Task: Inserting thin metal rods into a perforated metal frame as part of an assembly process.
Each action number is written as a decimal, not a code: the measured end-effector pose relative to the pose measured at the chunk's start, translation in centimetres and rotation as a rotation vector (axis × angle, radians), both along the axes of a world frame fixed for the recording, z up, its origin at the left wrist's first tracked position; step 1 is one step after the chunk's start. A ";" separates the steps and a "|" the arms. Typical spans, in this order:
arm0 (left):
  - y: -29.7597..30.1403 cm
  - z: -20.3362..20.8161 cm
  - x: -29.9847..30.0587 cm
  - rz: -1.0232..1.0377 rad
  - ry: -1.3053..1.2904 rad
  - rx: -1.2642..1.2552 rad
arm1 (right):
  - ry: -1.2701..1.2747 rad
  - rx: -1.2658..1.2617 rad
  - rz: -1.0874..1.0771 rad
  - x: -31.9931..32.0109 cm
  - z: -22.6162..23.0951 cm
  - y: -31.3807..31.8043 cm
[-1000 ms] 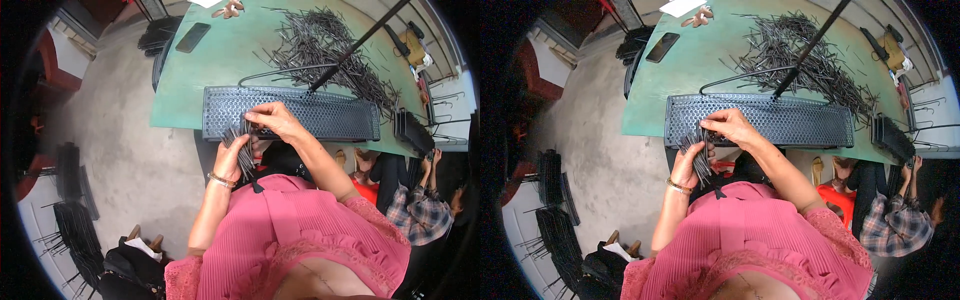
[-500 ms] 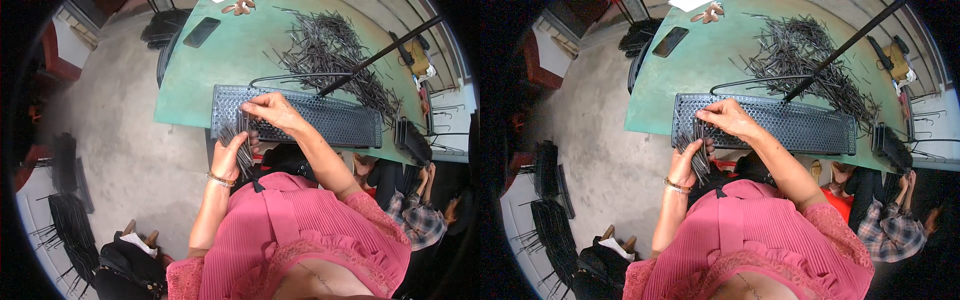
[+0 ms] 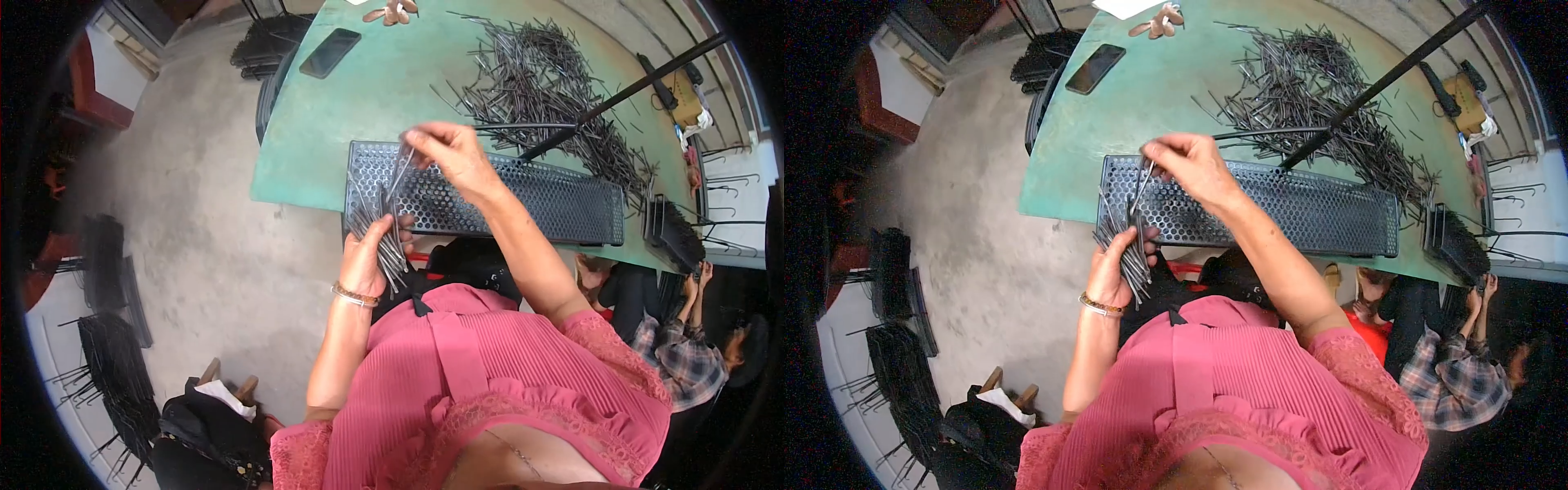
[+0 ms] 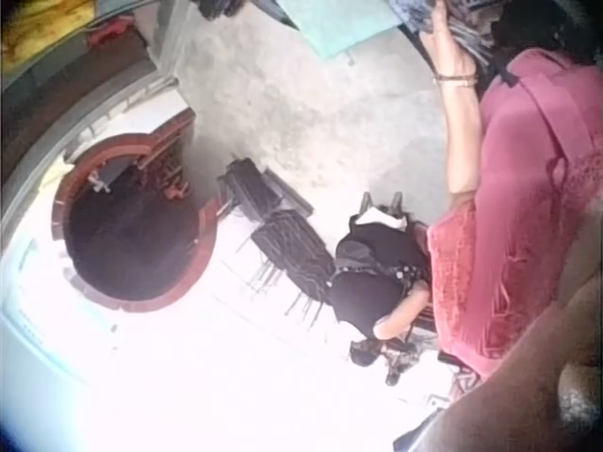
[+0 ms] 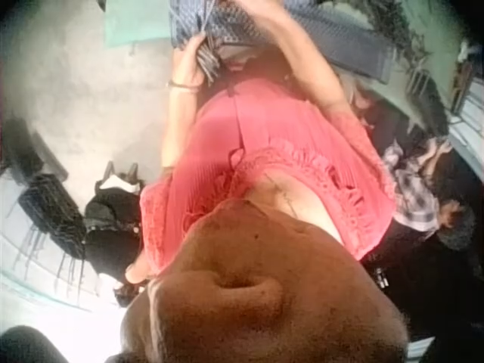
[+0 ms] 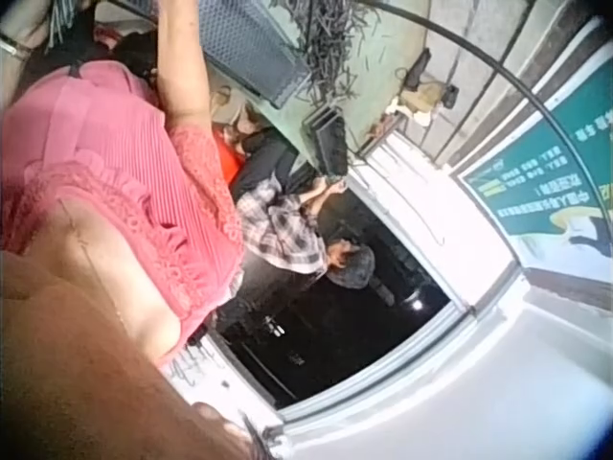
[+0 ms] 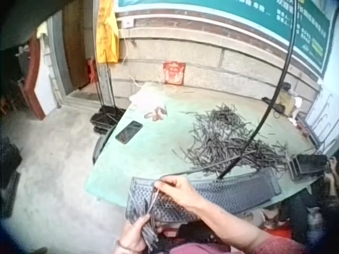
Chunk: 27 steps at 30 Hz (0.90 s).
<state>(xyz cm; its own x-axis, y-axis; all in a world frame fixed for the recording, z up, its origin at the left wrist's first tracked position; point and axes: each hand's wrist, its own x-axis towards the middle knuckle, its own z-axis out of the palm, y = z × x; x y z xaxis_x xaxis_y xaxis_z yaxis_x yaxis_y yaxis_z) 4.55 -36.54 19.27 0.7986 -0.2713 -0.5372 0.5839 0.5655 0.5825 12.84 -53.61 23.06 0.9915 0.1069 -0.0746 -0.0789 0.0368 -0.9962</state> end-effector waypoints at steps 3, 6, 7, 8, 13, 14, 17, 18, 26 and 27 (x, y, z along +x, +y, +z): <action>0.2 -0.1 -0.1 0.001 -0.040 0.012 | -0.179 -0.113 -0.119 1.8 0.6 0.5; 0.1 0.4 -0.1 -0.010 -0.051 0.017 | -0.347 -0.175 -0.115 3.9 -0.8 1.8; 0.1 0.5 0.0 -0.006 -0.039 0.002 | -0.419 -0.223 -0.125 4.4 -1.4 2.1; 0.2 0.5 0.0 -0.006 -0.041 0.001 | -0.420 -0.224 -0.125 4.7 -1.9 2.1; 0.9 0.1 -0.2 -0.036 0.004 -0.068 | -0.437 -0.307 -0.073 5.0 -2.1 2.8; 1.1 -0.1 -0.2 -0.048 0.012 -0.108 | -0.447 -0.336 -0.086 5.0 -2.1 2.9; 1.2 0.3 -0.1 -0.041 0.023 -0.117 | -0.415 -0.369 -0.102 4.8 -1.8 3.1; 1.2 0.5 -0.1 -0.040 0.023 -0.119 | -0.415 -0.370 -0.100 4.7 -1.9 3.2; 1.2 1.1 -0.1 -0.087 -0.016 -0.015 | -0.602 -0.470 -0.248 4.0 -2.5 3.8; 1.3 1.2 0.0 -0.088 -0.016 -0.017 | -0.602 -0.471 -0.249 3.9 -2.4 3.8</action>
